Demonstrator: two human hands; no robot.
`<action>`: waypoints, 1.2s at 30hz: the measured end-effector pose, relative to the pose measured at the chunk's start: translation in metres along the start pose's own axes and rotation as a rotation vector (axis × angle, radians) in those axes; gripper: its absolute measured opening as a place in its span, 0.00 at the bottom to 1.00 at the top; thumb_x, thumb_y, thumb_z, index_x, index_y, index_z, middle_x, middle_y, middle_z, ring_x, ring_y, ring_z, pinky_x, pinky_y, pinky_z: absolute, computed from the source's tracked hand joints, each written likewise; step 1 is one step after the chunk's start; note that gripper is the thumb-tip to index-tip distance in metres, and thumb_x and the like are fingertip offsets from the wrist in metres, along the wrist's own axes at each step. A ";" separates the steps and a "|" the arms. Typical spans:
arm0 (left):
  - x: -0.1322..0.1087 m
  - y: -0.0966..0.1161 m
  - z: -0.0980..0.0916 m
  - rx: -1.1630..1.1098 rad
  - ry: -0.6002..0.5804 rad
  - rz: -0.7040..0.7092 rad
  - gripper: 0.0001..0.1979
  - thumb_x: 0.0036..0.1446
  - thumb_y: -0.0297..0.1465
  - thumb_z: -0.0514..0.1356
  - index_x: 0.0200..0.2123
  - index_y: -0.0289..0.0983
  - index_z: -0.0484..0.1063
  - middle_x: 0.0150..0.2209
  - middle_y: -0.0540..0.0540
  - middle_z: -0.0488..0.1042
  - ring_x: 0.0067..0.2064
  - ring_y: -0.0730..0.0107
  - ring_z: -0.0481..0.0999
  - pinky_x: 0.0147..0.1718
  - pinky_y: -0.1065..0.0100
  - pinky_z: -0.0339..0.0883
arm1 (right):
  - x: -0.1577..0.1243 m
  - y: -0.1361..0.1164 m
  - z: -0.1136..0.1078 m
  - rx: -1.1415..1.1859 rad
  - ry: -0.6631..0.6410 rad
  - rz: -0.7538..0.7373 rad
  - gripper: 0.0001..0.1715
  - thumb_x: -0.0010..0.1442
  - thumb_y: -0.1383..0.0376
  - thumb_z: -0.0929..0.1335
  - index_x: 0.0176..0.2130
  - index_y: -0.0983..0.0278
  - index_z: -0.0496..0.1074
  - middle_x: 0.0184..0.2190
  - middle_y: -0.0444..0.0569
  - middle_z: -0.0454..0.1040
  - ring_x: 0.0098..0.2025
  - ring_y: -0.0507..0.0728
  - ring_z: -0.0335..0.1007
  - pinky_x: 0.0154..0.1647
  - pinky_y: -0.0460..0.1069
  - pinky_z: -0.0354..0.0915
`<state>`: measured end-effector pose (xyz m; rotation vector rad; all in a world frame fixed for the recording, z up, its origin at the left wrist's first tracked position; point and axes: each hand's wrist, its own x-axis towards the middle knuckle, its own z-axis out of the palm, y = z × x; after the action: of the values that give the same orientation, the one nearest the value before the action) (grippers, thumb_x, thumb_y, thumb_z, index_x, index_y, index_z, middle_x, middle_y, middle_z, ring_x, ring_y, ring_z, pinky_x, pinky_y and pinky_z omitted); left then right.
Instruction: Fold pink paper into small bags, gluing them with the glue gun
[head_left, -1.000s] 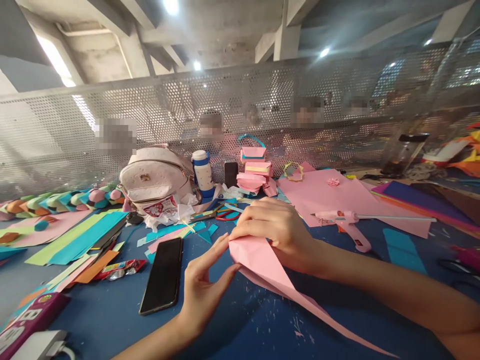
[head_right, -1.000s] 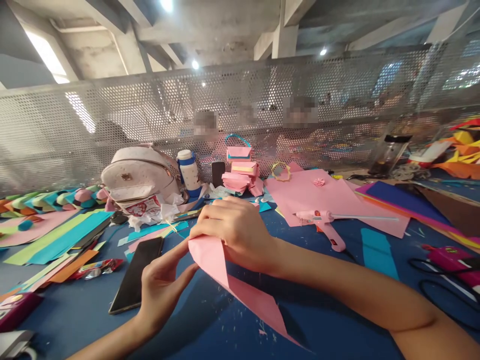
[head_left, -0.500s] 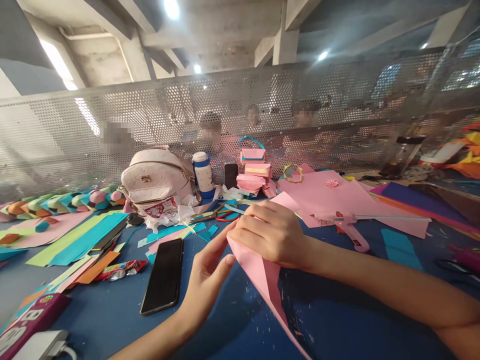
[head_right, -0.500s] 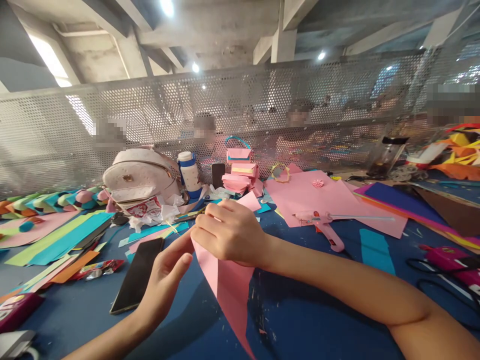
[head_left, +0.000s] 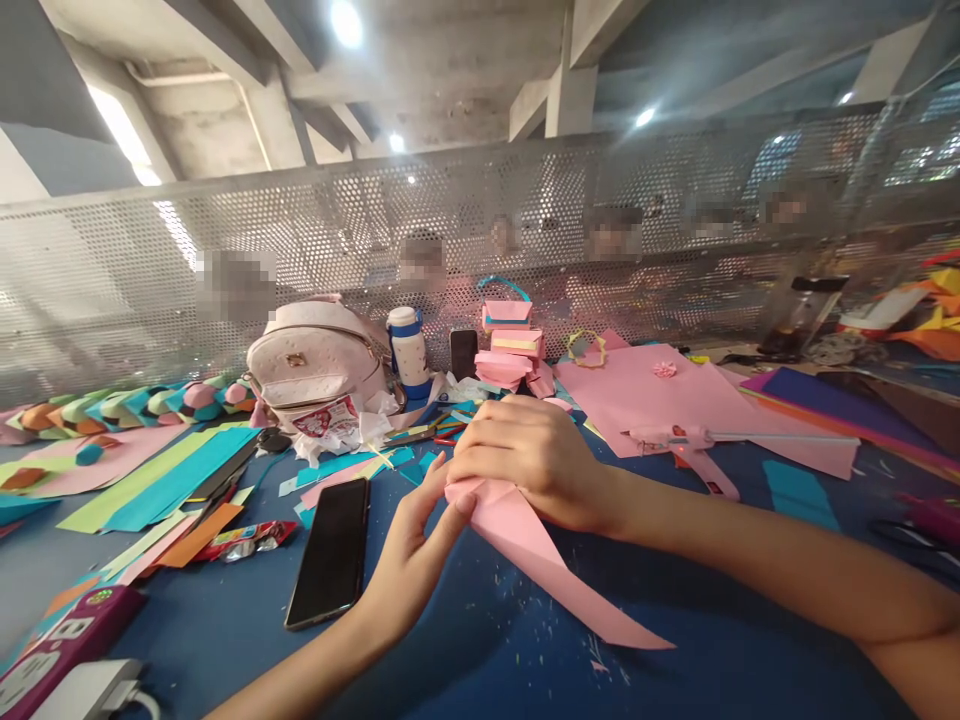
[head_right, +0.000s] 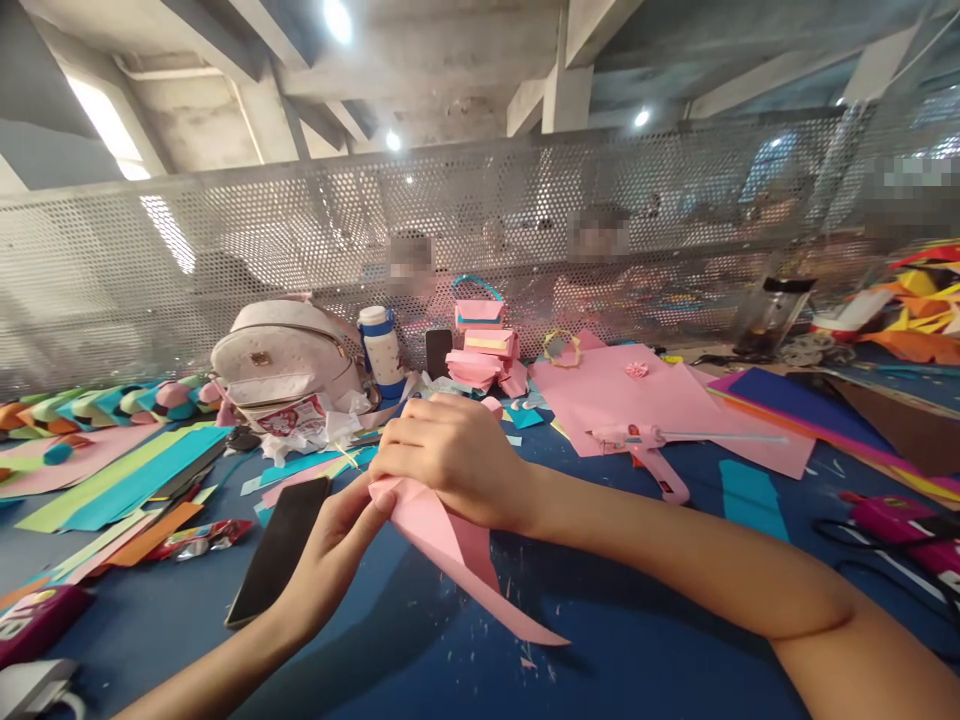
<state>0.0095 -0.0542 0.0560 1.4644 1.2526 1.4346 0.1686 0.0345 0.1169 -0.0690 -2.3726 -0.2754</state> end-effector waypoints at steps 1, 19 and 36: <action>0.000 -0.001 0.000 0.029 -0.008 0.006 0.19 0.56 0.43 0.61 0.45 0.38 0.78 0.46 0.44 0.79 0.55 0.47 0.71 0.55 0.54 0.64 | 0.000 0.000 0.000 0.005 -0.001 0.016 0.11 0.66 0.67 0.63 0.35 0.63 0.74 0.34 0.45 0.77 0.37 0.53 0.67 0.38 0.48 0.57; 0.021 -0.005 -0.018 0.169 -0.315 0.273 0.33 0.46 0.61 0.56 0.34 0.39 0.82 0.33 0.42 0.79 0.36 0.53 0.76 0.42 0.56 0.72 | -0.003 -0.012 -0.003 0.207 0.034 0.003 0.13 0.67 0.63 0.63 0.34 0.60 0.76 0.32 0.44 0.77 0.34 0.52 0.67 0.36 0.49 0.57; 0.022 -0.007 -0.029 0.125 -0.345 0.355 0.34 0.52 0.45 0.64 0.62 0.48 0.62 0.64 0.44 0.61 0.66 0.52 0.58 0.66 0.50 0.43 | -0.006 -0.002 -0.007 -0.091 0.070 -0.249 0.09 0.64 0.68 0.66 0.32 0.61 0.74 0.30 0.40 0.76 0.36 0.50 0.65 0.38 0.48 0.60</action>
<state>-0.0220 -0.0348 0.0592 1.9981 0.9120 1.2614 0.1778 0.0308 0.1173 0.1914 -2.2978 -0.4968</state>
